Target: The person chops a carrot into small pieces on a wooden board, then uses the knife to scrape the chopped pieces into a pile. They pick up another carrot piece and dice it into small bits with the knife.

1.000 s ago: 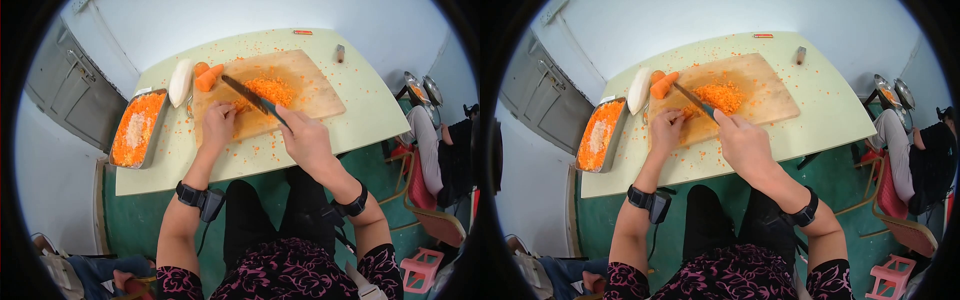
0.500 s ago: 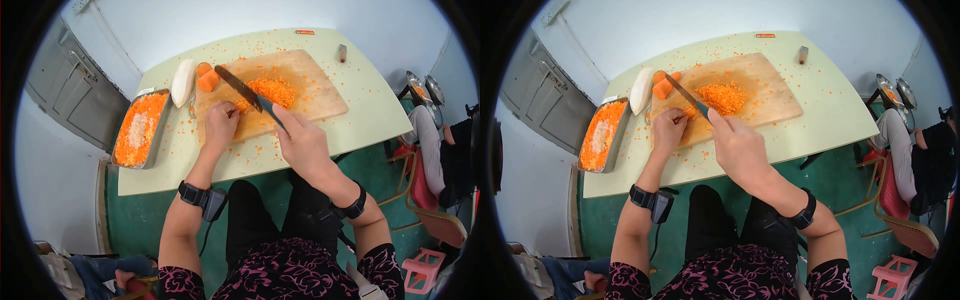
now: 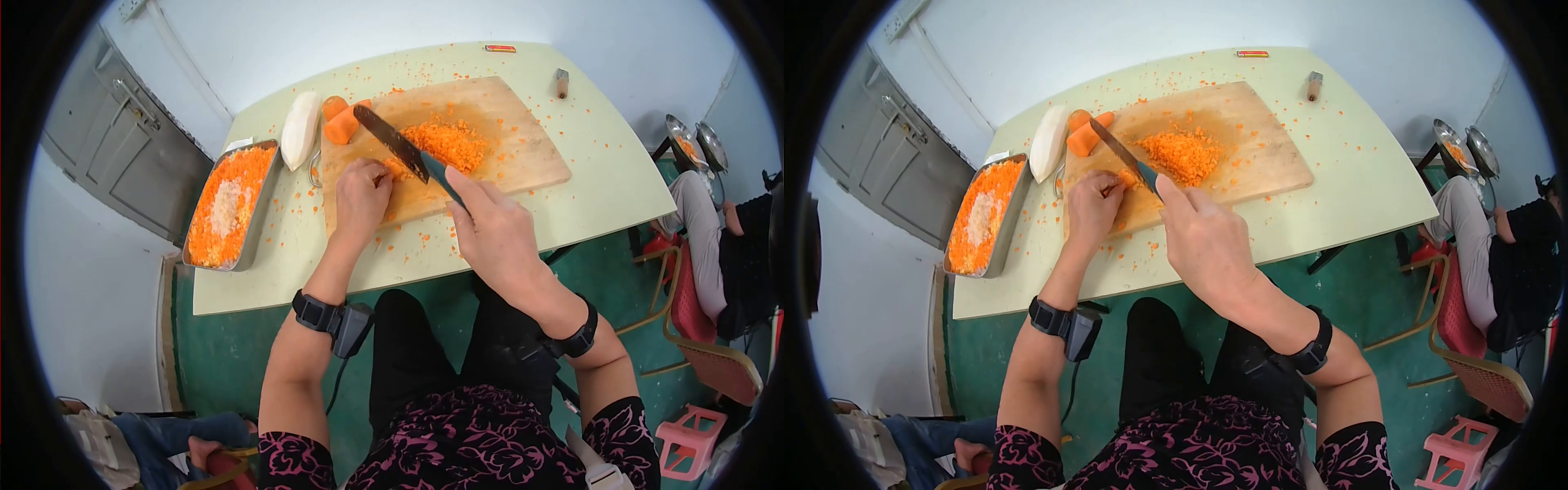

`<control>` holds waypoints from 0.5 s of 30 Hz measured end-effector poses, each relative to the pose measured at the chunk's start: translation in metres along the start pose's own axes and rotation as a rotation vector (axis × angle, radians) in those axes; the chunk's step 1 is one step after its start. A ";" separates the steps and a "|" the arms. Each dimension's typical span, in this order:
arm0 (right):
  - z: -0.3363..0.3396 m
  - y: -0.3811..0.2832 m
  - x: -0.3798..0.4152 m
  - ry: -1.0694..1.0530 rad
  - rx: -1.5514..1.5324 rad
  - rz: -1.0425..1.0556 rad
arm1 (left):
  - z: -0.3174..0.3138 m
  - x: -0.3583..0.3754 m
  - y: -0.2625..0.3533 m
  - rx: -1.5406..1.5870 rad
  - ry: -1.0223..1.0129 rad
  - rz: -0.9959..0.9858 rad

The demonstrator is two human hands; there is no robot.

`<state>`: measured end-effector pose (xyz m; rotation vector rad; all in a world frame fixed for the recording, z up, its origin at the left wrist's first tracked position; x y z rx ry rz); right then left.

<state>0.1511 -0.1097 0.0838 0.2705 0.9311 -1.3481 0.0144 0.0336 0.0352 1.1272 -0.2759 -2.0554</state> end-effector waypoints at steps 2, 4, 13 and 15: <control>-0.008 0.003 0.004 -0.069 0.064 -0.003 | 0.000 0.000 -0.001 -0.006 -0.004 -0.016; -0.007 0.002 0.002 -0.063 0.065 0.001 | -0.001 -0.001 -0.002 0.000 0.002 -0.015; -0.001 -0.004 -0.001 -0.053 0.045 0.011 | 0.000 0.001 0.001 0.002 0.010 -0.033; 0.005 -0.006 -0.005 0.010 0.002 0.029 | 0.001 0.000 0.003 0.005 0.009 -0.026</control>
Point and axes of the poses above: each hand's wrist, its own x-axis away from the middle knuckle, its own z-axis out of the back of the hand, y = z × x, the point moved 5 cm from there along -x, towards the middle knuckle, and after that the axes turned 6 degrees about x, right-handed, at the moved point
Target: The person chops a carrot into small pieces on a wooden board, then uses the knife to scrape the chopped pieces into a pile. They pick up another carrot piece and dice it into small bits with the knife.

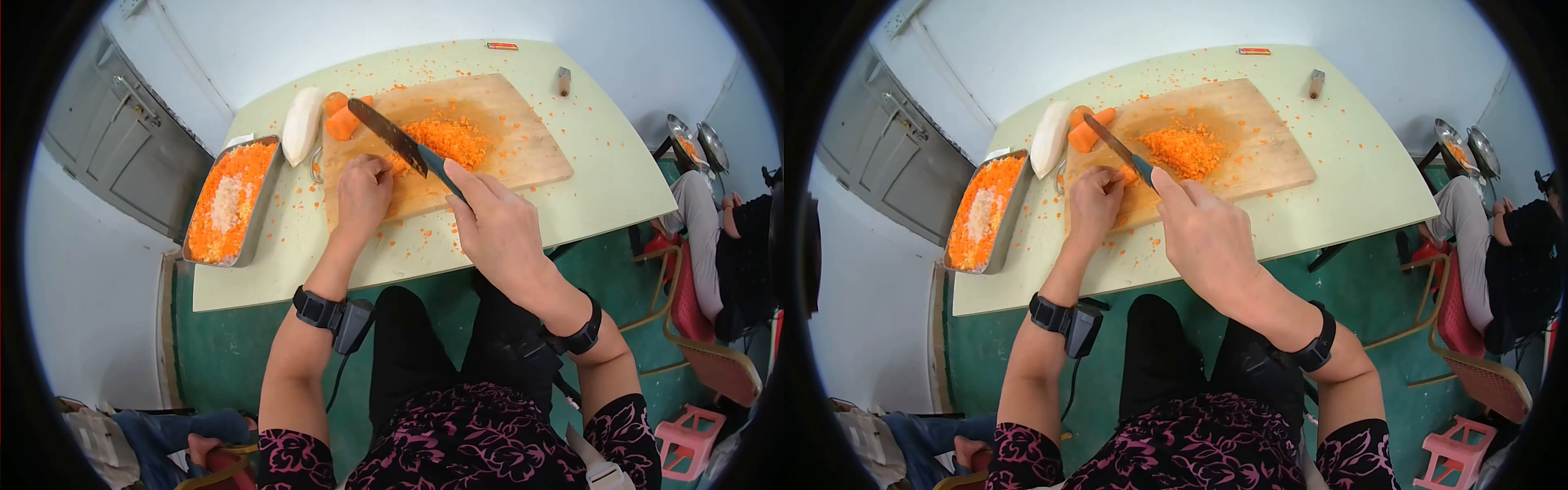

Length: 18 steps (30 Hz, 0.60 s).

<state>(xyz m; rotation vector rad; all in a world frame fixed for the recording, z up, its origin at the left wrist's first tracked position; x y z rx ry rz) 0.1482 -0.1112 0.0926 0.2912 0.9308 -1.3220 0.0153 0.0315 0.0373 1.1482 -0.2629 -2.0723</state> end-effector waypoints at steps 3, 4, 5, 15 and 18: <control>-0.013 0.005 0.009 -0.071 0.060 -0.009 | 0.001 0.000 0.000 0.000 -0.004 0.011; -0.012 0.006 0.008 -0.064 0.056 -0.012 | 0.000 0.001 -0.002 0.000 -0.003 0.007; -0.010 0.007 0.006 -0.056 0.053 -0.012 | 0.000 0.000 -0.003 0.000 0.001 0.004; -0.001 0.004 0.001 -0.040 0.006 -0.037 | 0.001 0.001 -0.002 0.042 0.020 0.040; -0.010 0.004 0.008 -0.061 0.053 -0.023 | 0.003 0.000 0.001 0.055 0.008 0.088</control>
Point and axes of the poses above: each hand's wrist, its own x-axis away from the middle knuckle, its own z-axis out of the back of the hand, y = z × x, the point moved 5 cm from there along -x, towards the middle knuckle, and after that the axes turned 6 degrees about x, right-handed, at the moved point
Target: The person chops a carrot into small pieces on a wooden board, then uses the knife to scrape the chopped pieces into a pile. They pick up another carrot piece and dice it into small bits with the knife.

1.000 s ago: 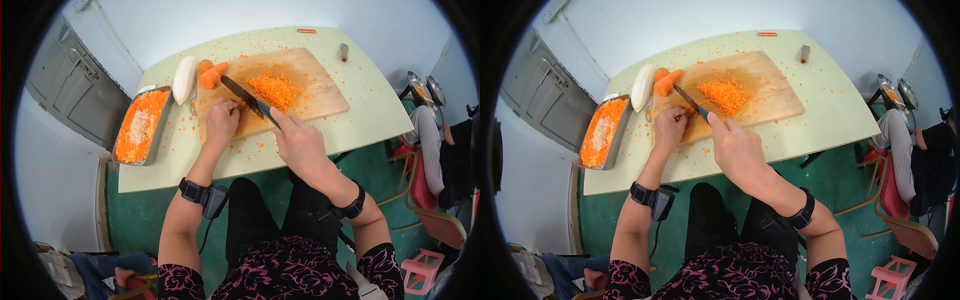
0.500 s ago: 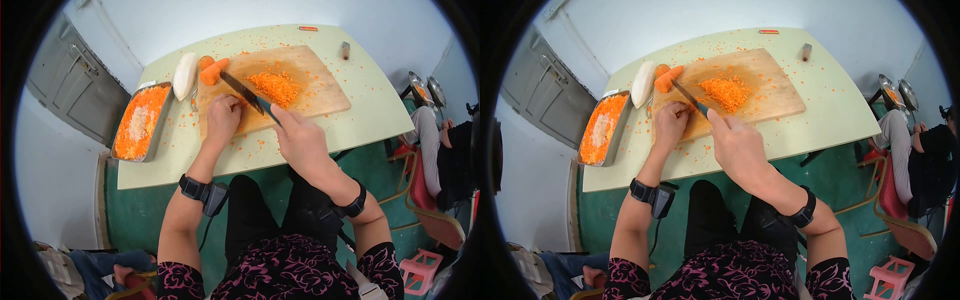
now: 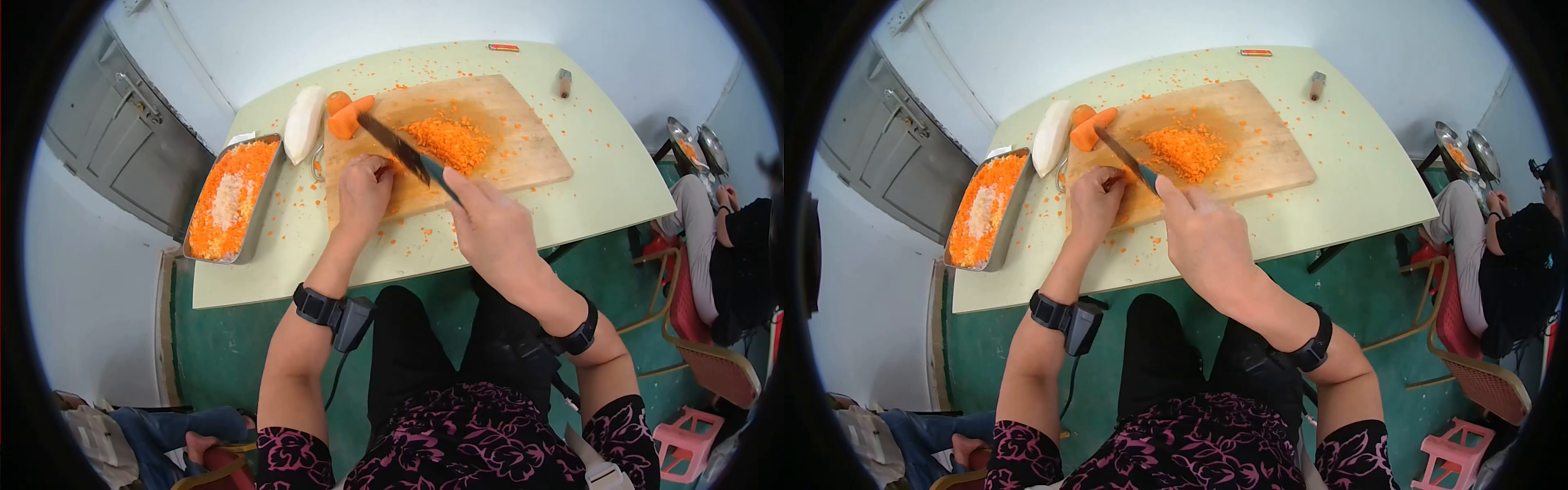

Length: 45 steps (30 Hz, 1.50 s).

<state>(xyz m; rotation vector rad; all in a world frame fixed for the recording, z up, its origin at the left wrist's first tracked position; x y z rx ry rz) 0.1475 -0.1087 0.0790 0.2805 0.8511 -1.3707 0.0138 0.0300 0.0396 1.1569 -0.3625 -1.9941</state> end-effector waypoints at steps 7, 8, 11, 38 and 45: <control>0.005 0.000 -0.004 0.007 -0.004 -0.009 | -0.002 0.000 -0.005 -0.016 -0.005 -0.102; -0.003 0.003 0.000 -0.029 0.027 -0.010 | -0.002 0.000 -0.003 -0.035 -0.007 -0.122; 0.004 0.004 -0.007 -0.033 0.018 -0.022 | -0.002 0.002 -0.003 -0.029 0.002 -0.157; 0.006 0.001 -0.005 -0.013 -0.026 -0.090 | 0.001 0.003 -0.002 -0.047 0.019 -0.120; 0.007 0.006 -0.006 0.015 0.003 -0.059 | 0.001 0.003 -0.004 -0.021 0.013 -0.073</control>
Point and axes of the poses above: each hand's wrist, its own x-axis away from the middle knuckle, its own z-axis out of the back of the hand, y = z × x, the point moved 5 cm from there along -x, towards the middle knuckle, and after that the axes turned 6 degrees about x, right-handed, at the moved point
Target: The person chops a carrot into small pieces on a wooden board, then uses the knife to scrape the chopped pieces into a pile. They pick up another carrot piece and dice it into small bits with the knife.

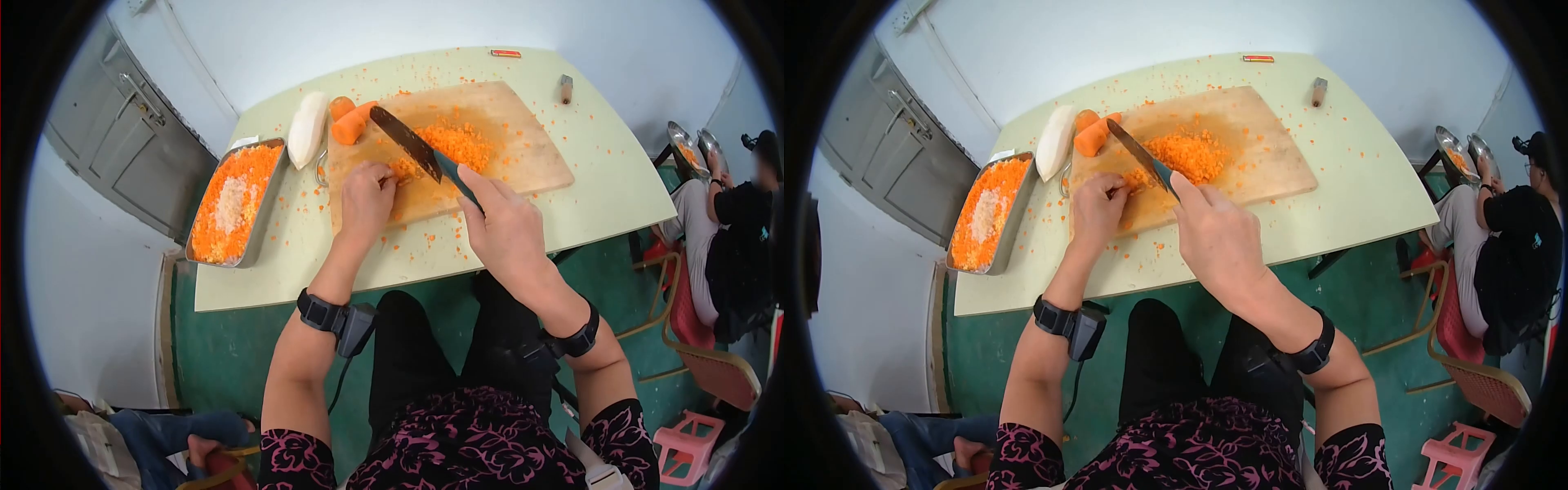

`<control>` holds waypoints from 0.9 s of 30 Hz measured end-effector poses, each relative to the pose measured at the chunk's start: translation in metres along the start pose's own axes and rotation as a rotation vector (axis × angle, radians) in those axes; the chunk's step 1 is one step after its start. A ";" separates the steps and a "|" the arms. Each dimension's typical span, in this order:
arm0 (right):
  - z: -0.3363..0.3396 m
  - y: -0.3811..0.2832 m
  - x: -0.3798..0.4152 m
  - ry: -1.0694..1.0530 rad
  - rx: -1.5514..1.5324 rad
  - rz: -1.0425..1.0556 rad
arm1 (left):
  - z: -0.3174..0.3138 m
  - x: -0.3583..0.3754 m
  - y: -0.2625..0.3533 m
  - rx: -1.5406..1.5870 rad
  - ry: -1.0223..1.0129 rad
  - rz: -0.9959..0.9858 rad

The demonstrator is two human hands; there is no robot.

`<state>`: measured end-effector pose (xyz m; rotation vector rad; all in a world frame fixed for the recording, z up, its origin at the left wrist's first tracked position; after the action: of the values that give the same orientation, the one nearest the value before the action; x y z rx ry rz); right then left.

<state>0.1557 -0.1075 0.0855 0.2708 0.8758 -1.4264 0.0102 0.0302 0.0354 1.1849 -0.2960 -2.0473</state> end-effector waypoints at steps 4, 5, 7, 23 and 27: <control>-0.010 0.001 0.005 -0.027 0.014 0.014 | 0.001 -0.001 0.002 0.020 0.002 0.021; -0.007 0.000 0.003 -0.037 0.012 -0.007 | 0.001 -0.002 0.001 0.023 0.007 0.010; -0.004 -0.003 0.003 -0.034 -0.002 -0.023 | 0.001 -0.002 0.000 0.038 0.007 0.030; -0.003 -0.008 0.002 0.007 -0.022 0.042 | 0.001 -0.001 -0.001 -0.006 0.010 0.070; -0.009 -0.008 0.007 0.016 -0.016 0.074 | 0.002 -0.002 0.000 0.036 -0.018 0.126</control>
<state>0.1444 -0.1084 0.0775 0.2997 0.8816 -1.3499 0.0090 0.0308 0.0380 1.1406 -0.4083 -1.9512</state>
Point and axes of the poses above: each hand's wrist, its own x-axis away from the middle knuckle, its own z-axis out of the back of the hand, y = z × x, the point moved 5 cm from there along -x, towards the middle knuckle, and after that the axes turned 6 degrees about x, right-handed, at the moved point
